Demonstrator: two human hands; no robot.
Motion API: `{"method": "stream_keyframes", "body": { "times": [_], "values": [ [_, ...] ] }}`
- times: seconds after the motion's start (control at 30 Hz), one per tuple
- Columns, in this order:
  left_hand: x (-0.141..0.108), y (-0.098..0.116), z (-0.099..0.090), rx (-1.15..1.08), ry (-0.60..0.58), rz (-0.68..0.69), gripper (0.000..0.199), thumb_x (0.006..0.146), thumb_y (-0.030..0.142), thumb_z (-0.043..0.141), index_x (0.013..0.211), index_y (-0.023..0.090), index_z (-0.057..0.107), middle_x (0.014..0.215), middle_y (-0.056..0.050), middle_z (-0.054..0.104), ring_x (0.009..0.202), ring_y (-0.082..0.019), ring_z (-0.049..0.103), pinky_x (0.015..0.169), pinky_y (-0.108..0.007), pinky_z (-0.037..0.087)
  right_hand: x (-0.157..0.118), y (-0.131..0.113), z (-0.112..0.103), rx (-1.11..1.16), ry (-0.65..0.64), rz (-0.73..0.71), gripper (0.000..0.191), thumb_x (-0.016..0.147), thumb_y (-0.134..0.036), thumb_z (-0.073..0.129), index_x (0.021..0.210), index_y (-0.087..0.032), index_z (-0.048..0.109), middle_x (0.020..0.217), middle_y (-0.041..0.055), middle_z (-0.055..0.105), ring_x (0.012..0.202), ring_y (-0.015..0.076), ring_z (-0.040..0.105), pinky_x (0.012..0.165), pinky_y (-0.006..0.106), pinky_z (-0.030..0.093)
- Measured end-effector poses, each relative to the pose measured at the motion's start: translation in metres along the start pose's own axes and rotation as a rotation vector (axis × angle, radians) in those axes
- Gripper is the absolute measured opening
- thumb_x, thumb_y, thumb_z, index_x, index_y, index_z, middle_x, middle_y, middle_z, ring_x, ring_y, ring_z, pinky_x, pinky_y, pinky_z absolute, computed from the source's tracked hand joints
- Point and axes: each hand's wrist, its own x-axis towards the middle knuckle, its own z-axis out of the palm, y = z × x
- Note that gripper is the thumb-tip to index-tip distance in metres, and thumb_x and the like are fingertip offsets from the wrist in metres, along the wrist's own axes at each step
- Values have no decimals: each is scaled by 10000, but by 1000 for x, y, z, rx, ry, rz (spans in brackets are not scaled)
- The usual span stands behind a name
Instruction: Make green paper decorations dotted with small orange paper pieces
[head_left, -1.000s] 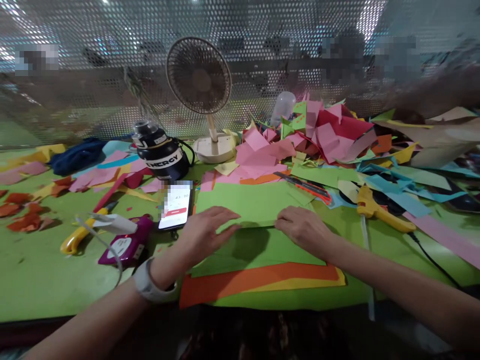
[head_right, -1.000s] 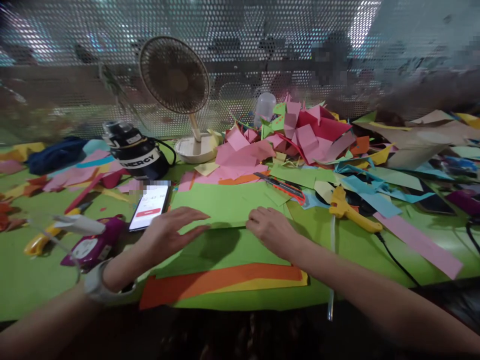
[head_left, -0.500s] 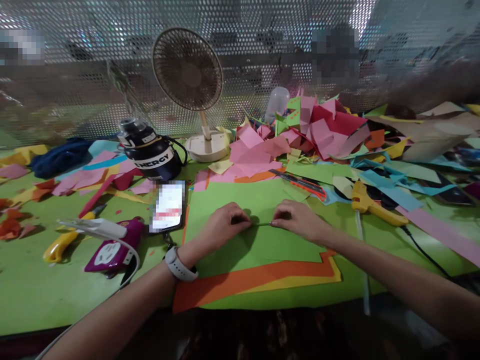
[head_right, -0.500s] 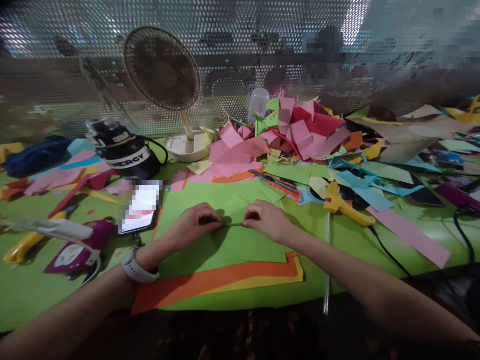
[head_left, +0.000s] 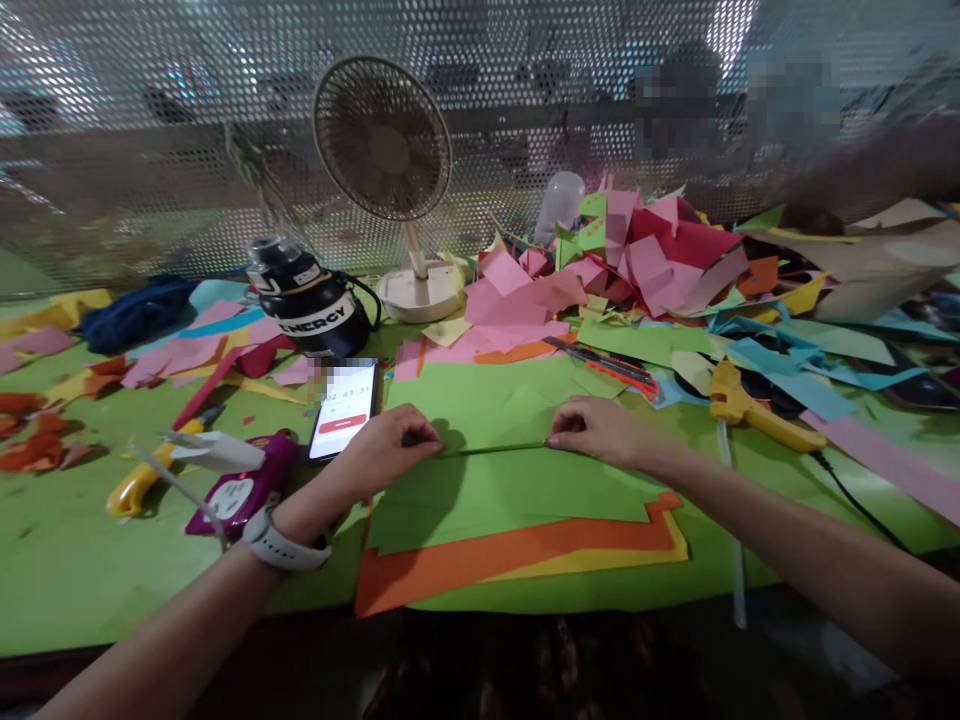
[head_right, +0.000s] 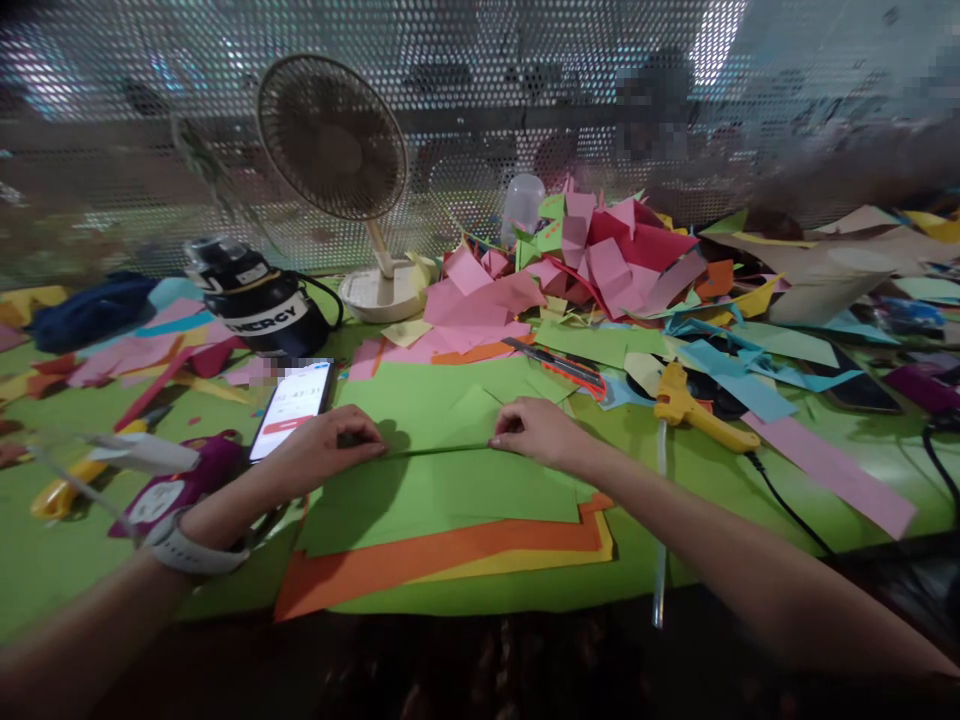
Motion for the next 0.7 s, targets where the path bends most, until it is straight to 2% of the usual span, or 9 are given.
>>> {"method": "stream_keyframes", "body": {
  "times": [0.07,0.1,0.13,0.17,0.23,0.3,0.37,0.47,0.7],
  "values": [
    [-5,10,2,146,130,-13,243,878,341,517,740,185,642,731,-44,680,686,-196,648,608,-322,529,1,0,-1,4,-7,2,91,751,-254,672,733,-174,712,708,22,680,617,138,584,530,231,386],
    [-7,19,7,202,201,11,213,898,321,501,837,179,647,838,-65,705,803,-221,659,702,-372,532,1,-1,-1,6,-10,5,92,749,-254,673,732,-172,712,711,23,683,623,141,587,534,232,386],
    [-9,29,13,221,259,85,217,919,314,481,968,172,638,973,-91,709,931,-237,647,797,-411,516,2,-1,-1,7,-14,9,91,746,-252,675,728,-171,712,711,24,687,629,143,589,538,234,387],
    [-11,40,21,235,261,185,278,941,326,447,1115,169,597,1143,-115,671,1060,-248,607,879,-438,486,2,-1,-2,8,-17,14,87,743,-246,675,724,-170,711,711,24,690,633,146,591,543,236,389],
    [-14,62,39,290,121,381,510,949,442,390,1334,110,428,1384,-178,497,1277,-284,450,1019,-492,376,3,-2,-2,10,-24,22,74,742,-230,672,729,-170,712,718,24,698,648,151,597,560,240,396],
    [-14,76,56,314,-20,410,735,909,576,374,1414,48,288,1467,-221,362,1370,-310,304,1088,-515,270,3,-3,-1,15,-28,28,75,748,-225,667,739,-167,713,731,28,704,666,155,603,577,244,402],
    [-12,82,67,303,-64,365,860,871,659,347,1431,18,224,1487,-240,305,1391,-322,247,1107,-526,216,2,-3,-1,24,-30,35,95,760,-240,661,752,-162,714,739,33,707,679,160,607,587,247,405],
    [-9,80,71,283,-101,314,914,845,707,320,1436,19,206,1499,-243,266,1397,-320,231,1111,-527,197,0,-4,-1,40,-34,44,98,763,-244,658,759,-164,715,746,31,706,689,160,607,595,246,406],
    [-7,78,63,285,-201,286,901,847,719,272,1465,70,186,1518,-184,248,1404,-289,220,1137,-478,153,-12,9,-13,60,-66,95,156,759,-298,656,766,-155,716,727,29,695,658,149,596,569,234,391]
  ]
}}
